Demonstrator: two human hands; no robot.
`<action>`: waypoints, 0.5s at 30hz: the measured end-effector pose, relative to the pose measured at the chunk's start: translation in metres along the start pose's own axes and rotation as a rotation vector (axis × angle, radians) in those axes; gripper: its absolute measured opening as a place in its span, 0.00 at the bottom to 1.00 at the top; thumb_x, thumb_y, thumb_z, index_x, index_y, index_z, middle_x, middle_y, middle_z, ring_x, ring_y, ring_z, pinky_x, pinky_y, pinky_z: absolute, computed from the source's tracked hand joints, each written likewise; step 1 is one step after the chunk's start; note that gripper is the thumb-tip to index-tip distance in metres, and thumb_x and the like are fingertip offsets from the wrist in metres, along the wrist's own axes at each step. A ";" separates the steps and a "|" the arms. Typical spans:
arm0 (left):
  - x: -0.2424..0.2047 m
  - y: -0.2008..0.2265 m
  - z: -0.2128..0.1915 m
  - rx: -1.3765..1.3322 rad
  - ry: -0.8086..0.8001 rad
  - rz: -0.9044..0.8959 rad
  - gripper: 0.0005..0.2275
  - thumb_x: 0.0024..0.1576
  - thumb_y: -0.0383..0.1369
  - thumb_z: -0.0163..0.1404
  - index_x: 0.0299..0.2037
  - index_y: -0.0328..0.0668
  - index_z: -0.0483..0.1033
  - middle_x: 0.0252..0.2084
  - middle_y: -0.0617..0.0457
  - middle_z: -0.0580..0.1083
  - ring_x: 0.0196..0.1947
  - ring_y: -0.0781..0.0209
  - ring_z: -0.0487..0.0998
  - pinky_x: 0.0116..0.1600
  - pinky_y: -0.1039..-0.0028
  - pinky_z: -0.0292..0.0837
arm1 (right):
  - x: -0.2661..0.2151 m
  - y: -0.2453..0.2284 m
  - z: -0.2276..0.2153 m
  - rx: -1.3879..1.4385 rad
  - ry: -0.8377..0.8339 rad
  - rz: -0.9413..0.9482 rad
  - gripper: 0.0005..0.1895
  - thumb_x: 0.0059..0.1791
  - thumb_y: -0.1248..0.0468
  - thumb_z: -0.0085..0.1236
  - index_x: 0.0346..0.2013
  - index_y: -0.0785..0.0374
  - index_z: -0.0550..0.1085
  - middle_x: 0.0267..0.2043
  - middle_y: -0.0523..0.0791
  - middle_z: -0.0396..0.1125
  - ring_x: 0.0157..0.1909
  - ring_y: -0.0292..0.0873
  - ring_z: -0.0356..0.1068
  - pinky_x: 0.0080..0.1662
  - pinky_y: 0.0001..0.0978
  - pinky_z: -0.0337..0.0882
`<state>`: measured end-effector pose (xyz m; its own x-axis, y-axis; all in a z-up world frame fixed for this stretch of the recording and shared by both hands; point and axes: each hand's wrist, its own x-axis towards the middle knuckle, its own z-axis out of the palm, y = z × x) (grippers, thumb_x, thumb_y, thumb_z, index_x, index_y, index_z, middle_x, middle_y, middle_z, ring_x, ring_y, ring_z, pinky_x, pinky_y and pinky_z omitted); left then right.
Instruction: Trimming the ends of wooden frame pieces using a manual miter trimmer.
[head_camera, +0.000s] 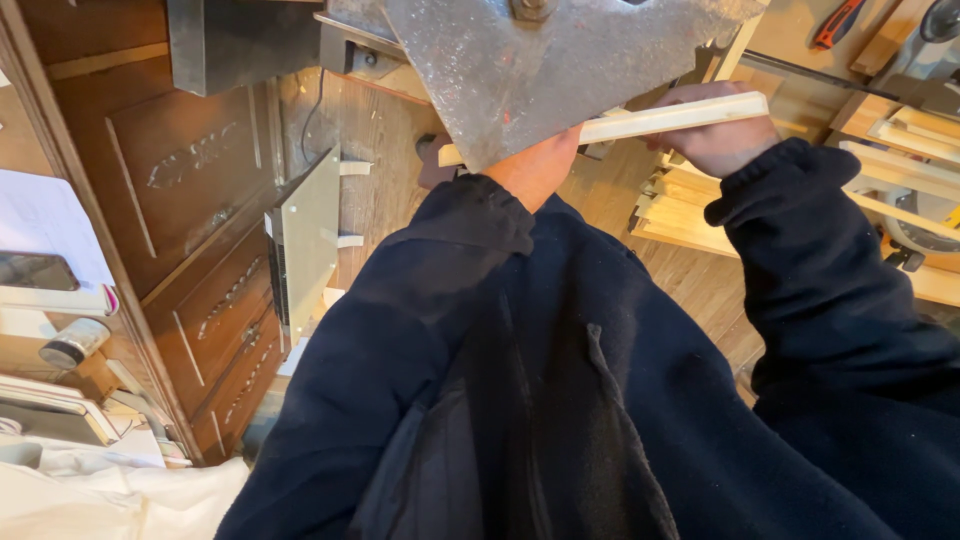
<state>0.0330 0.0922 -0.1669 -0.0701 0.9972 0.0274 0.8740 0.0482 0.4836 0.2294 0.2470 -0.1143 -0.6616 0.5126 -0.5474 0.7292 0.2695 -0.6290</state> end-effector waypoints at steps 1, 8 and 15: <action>0.000 0.000 0.000 0.001 0.001 -0.002 0.13 0.60 0.29 0.46 0.53 0.43 0.78 0.51 0.46 0.76 0.55 0.41 0.75 0.63 0.49 0.65 | 0.002 -0.002 0.000 -0.001 -0.001 -0.002 0.06 0.50 0.64 0.63 0.40 0.62 0.82 0.35 0.46 0.77 0.38 0.40 0.78 0.42 0.31 0.75; 0.000 -0.001 -0.005 0.029 0.026 -0.053 0.14 0.60 0.31 0.45 0.55 0.44 0.77 0.54 0.44 0.75 0.58 0.40 0.73 0.65 0.51 0.63 | 0.017 -0.005 0.002 0.039 -0.094 0.223 0.11 0.54 0.58 0.58 0.46 0.59 0.83 0.35 0.46 0.77 0.39 0.41 0.77 0.43 0.32 0.74; -0.003 -0.008 -0.003 -0.299 0.081 -0.256 0.18 0.63 0.36 0.47 0.62 0.44 0.71 0.63 0.45 0.72 0.65 0.45 0.70 0.68 0.60 0.63 | 0.033 0.013 0.016 -0.061 -0.100 0.080 0.10 0.50 0.65 0.60 0.43 0.60 0.83 0.38 0.47 0.77 0.41 0.44 0.77 0.42 0.35 0.76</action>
<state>0.0249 0.0885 -0.1676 -0.3153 0.9468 -0.0643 0.6455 0.2637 0.7168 0.2147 0.2543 -0.1490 -0.6132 0.4510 -0.6485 0.7873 0.2819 -0.5484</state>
